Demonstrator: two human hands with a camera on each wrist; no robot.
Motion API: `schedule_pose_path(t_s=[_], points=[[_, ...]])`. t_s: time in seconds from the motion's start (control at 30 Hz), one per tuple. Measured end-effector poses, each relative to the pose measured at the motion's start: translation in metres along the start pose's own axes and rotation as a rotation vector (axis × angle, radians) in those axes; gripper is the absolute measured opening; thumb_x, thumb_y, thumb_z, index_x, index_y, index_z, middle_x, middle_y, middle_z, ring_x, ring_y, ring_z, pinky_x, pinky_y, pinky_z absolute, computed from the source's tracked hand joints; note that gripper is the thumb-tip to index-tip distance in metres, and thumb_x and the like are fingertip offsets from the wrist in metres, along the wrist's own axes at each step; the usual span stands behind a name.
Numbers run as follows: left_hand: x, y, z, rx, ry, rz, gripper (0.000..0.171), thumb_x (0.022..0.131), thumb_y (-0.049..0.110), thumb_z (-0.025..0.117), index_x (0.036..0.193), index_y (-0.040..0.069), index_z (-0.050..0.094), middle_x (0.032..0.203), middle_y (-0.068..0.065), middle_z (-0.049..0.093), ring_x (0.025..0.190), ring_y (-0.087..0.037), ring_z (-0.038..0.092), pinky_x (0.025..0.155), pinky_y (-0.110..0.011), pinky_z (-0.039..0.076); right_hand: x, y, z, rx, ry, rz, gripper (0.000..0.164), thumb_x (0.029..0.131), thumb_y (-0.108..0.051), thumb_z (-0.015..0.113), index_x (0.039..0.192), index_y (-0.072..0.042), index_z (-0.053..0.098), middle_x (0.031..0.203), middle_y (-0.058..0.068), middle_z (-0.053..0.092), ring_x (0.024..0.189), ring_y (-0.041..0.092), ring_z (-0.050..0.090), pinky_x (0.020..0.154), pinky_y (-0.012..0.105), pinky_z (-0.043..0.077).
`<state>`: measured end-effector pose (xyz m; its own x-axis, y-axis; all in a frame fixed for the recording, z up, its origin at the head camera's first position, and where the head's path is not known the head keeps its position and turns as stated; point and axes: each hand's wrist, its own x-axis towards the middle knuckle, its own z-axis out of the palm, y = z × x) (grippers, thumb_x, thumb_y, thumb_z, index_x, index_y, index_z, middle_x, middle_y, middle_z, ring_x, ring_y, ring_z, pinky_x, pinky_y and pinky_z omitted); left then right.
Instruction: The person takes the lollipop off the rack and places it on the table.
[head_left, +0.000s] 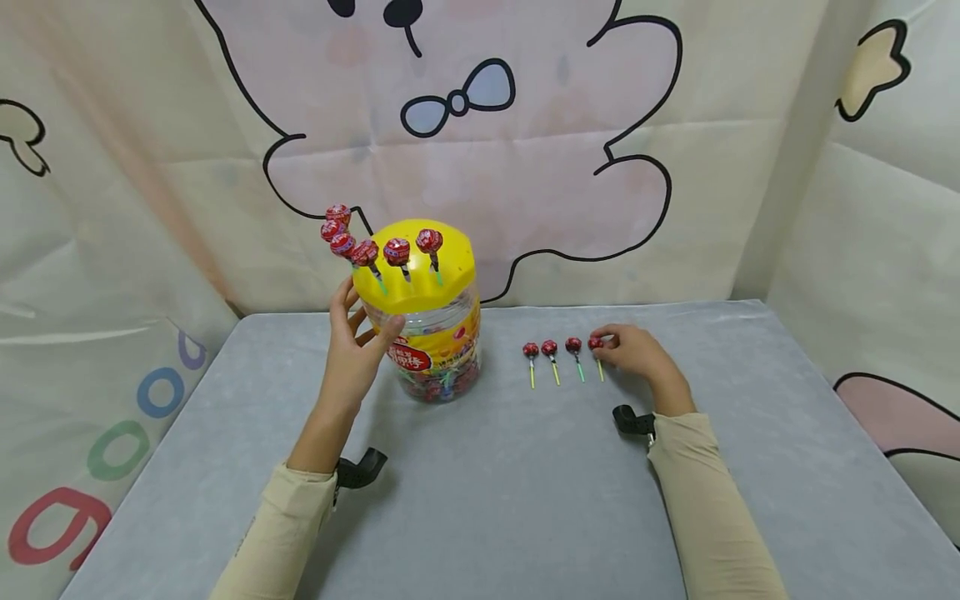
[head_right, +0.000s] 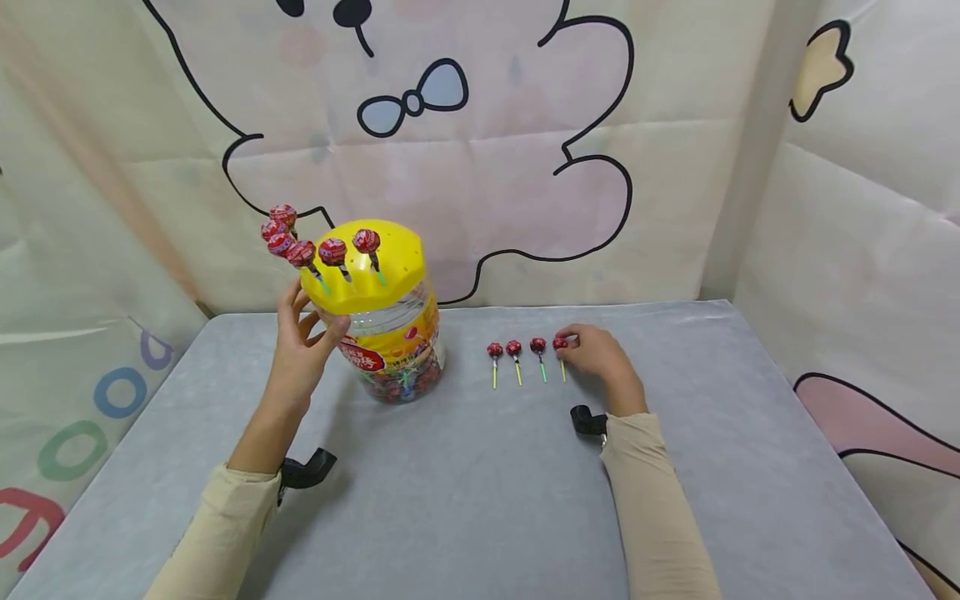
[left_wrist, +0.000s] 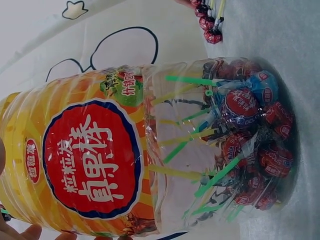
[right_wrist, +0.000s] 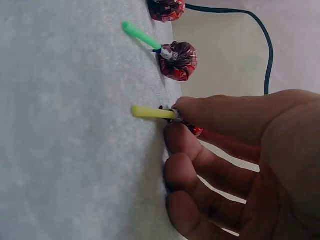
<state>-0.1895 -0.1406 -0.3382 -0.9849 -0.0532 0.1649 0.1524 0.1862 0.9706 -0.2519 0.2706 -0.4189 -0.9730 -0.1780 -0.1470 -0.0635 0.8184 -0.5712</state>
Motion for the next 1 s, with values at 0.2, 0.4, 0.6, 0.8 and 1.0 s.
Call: schedule_pose_path(t_s=[0.2, 0.4, 0.6, 0.8, 1.0], points=[[0.0, -0.003, -0.001, -0.001, 0.002, 0.008, 0.085, 0.092, 0.04, 0.069, 0.155, 0.037, 0.012, 0.162, 0.001, 0.016, 0.147, -0.026, 0.025, 0.118, -0.053, 0.03, -0.001, -0.002, 0.0, 0.011, -0.029, 0.019, 0.041, 0.094, -0.019, 0.064, 0.131, -0.002, 0.059, 0.1, 0.015, 0.069, 0.071, 0.015, 0.059, 0.063, 0.027, 0.044], [0.0, -0.005, -0.001, -0.007, 0.004, 0.015, 0.084, 0.093, 0.039, 0.069, 0.154, 0.038, 0.013, 0.161, 0.001, 0.017, 0.147, -0.026, 0.026, 0.117, -0.053, 0.03, -0.003, -0.004, -0.002, -0.009, -0.022, 0.014, 0.043, 0.095, -0.021, 0.064, 0.133, -0.002, 0.057, 0.102, 0.016, 0.069, 0.073, 0.016, 0.061, 0.064, 0.027, 0.044], [0.001, -0.006, 0.0, 0.005, 0.007, 0.019, 0.083, 0.093, 0.039, 0.069, 0.154, 0.037, 0.014, 0.162, 0.0, 0.017, 0.147, -0.027, 0.026, 0.117, -0.053, 0.031, -0.012, -0.018, -0.011, -0.041, 0.051, -0.029, 0.043, 0.098, -0.021, 0.058, 0.138, -0.005, 0.054, 0.113, 0.02, 0.069, 0.089, 0.027, 0.067, 0.069, 0.034, 0.049], [0.002, -0.005, -0.002, -0.008, -0.002, 0.02, 0.083, 0.093, 0.034, 0.069, 0.155, 0.035, 0.013, 0.161, 0.0, 0.018, 0.147, -0.026, 0.025, 0.117, -0.051, 0.031, -0.031, -0.076, -0.021, 0.227, 0.106, -0.237, 0.045, 0.101, -0.028, 0.058, 0.145, -0.018, 0.049, 0.131, 0.012, 0.062, 0.118, 0.032, 0.062, 0.086, 0.039, 0.053], [0.005, -0.005, -0.007, -0.033, -0.021, 0.04, 0.076, 0.097, 0.031, 0.063, 0.156, 0.034, 0.014, 0.163, -0.001, 0.014, 0.149, -0.029, 0.021, 0.118, -0.051, 0.028, -0.054, -0.144, -0.005, 0.504, -0.007, -0.495, 0.057, 0.099, -0.019, 0.061, 0.152, -0.02, 0.038, 0.151, 0.003, 0.046, 0.134, 0.028, 0.051, 0.106, 0.046, 0.048]])
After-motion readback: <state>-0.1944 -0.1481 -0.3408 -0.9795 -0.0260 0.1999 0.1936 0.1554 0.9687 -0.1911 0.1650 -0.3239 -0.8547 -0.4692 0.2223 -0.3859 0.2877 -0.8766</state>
